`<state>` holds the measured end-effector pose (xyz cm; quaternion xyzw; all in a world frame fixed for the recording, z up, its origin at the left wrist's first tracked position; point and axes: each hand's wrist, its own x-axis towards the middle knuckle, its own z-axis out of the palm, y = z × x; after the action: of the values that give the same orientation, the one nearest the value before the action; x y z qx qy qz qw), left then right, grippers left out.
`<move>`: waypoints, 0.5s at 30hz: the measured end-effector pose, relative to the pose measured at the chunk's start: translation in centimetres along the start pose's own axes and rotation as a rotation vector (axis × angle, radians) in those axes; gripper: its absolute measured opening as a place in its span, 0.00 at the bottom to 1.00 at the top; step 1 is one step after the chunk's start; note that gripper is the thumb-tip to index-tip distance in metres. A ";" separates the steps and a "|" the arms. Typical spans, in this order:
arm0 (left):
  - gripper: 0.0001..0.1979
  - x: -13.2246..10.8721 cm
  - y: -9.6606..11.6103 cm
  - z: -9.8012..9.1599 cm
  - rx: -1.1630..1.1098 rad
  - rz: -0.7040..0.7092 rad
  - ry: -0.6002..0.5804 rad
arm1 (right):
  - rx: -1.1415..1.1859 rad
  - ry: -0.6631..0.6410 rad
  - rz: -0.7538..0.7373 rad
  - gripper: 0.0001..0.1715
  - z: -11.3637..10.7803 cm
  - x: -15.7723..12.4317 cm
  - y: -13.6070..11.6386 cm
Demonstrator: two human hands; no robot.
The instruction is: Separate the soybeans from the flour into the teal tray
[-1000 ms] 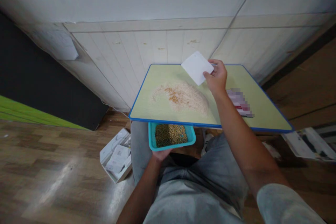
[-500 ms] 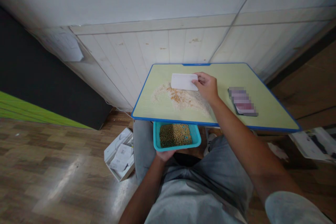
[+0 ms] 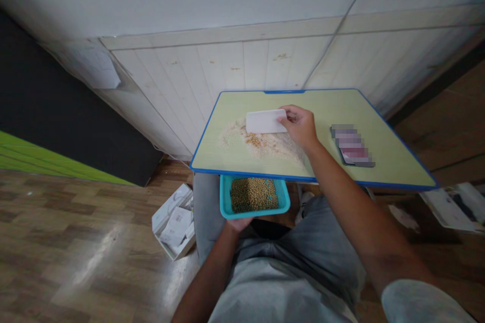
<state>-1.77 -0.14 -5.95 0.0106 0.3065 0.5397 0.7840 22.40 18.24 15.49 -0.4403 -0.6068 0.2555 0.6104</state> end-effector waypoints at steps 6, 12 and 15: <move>0.26 -0.1 0.1 0.4 -0.021 -0.043 -0.031 | 0.023 -0.005 0.002 0.11 -0.1 -0.1 -0.3; 0.28 -0.3 0.2 0.9 -0.111 -0.048 -0.144 | 0.027 -0.014 -0.005 0.11 -0.2 -0.2 -0.5; 0.27 -0.3 0.3 1.0 -0.144 -0.065 -0.153 | 0.040 -0.005 -0.007 0.11 -0.3 -0.3 -0.7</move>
<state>-1.67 0.03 -4.90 -0.0145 0.2062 0.5324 0.8208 22.47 17.61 15.97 -0.4251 -0.6048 0.2665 0.6185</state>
